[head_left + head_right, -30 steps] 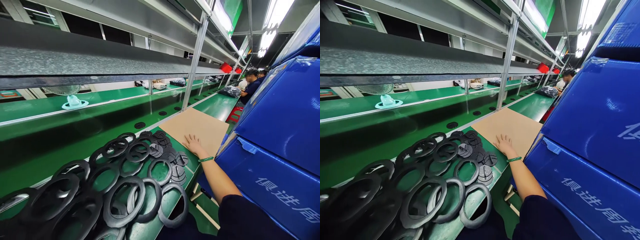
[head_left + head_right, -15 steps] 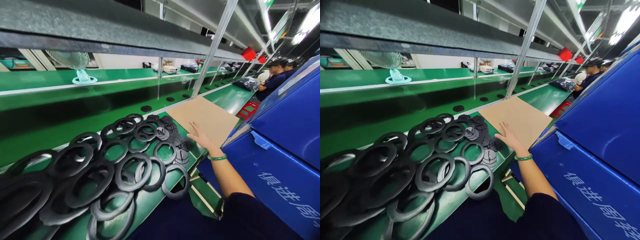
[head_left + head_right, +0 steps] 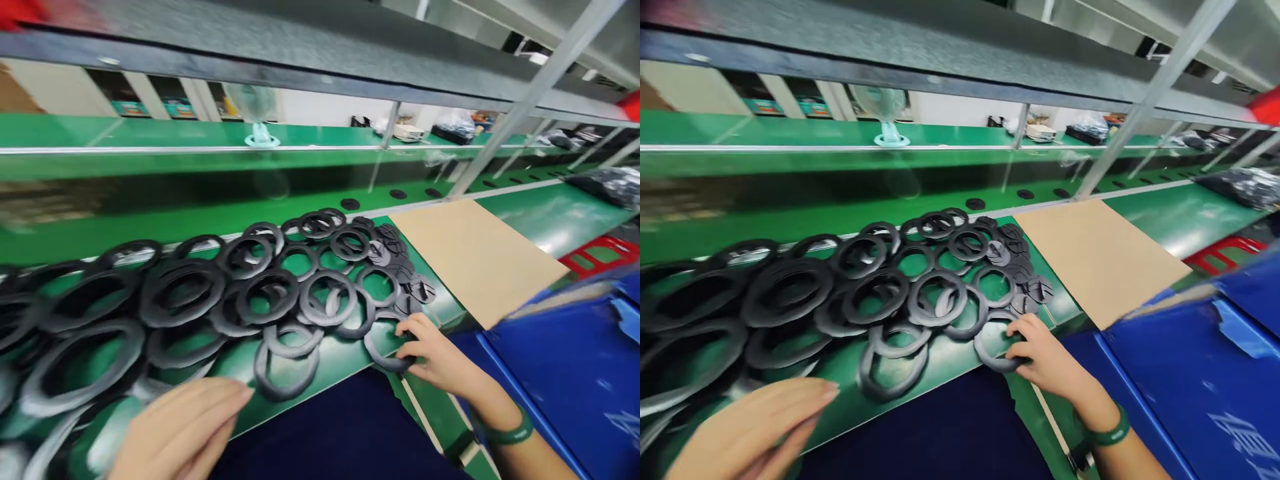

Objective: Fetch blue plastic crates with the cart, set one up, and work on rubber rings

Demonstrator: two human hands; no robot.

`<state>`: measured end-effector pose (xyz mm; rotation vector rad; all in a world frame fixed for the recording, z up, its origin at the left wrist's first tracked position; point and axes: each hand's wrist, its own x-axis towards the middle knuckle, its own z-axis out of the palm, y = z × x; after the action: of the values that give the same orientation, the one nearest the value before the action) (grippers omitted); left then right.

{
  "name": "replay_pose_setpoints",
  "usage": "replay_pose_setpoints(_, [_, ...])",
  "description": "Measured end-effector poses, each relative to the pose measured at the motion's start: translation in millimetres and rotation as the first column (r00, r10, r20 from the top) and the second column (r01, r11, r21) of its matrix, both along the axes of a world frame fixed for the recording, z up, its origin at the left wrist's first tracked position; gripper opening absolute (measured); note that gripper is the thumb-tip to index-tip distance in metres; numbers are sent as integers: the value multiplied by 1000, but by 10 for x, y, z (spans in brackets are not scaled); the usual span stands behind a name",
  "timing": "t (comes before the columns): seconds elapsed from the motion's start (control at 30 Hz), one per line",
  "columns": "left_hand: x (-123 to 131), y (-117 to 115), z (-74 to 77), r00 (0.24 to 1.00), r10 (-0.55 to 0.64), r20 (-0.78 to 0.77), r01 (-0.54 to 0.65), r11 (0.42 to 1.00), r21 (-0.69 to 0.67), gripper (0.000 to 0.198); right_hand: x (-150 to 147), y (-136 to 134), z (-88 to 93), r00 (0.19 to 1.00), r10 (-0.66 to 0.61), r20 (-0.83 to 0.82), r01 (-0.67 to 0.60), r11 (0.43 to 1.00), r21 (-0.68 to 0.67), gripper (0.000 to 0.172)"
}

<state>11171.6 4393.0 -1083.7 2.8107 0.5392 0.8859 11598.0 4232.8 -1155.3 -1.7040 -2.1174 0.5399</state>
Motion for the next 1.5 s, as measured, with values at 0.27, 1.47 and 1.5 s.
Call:
replay_pose_setpoints(0.27, [-19, -47, 115, 999, -18, -34, 20, 998, 59, 30, 8, 66, -46, 997, -9, 71, 11, 1000, -21, 42])
replay_pose_setpoints(1.47, [525, 169, 646, 982, 187, 9, -184, 956, 227, 29, 627, 1182, 548, 997, -30, -71, 63, 848, 527, 23])
replay_pose_setpoints(1.5, [517, 125, 740, 986, 166, 20, -166, 959, 229, 29, 649, 1165, 534, 997, -42, -65, 71, 843, 533, 25])
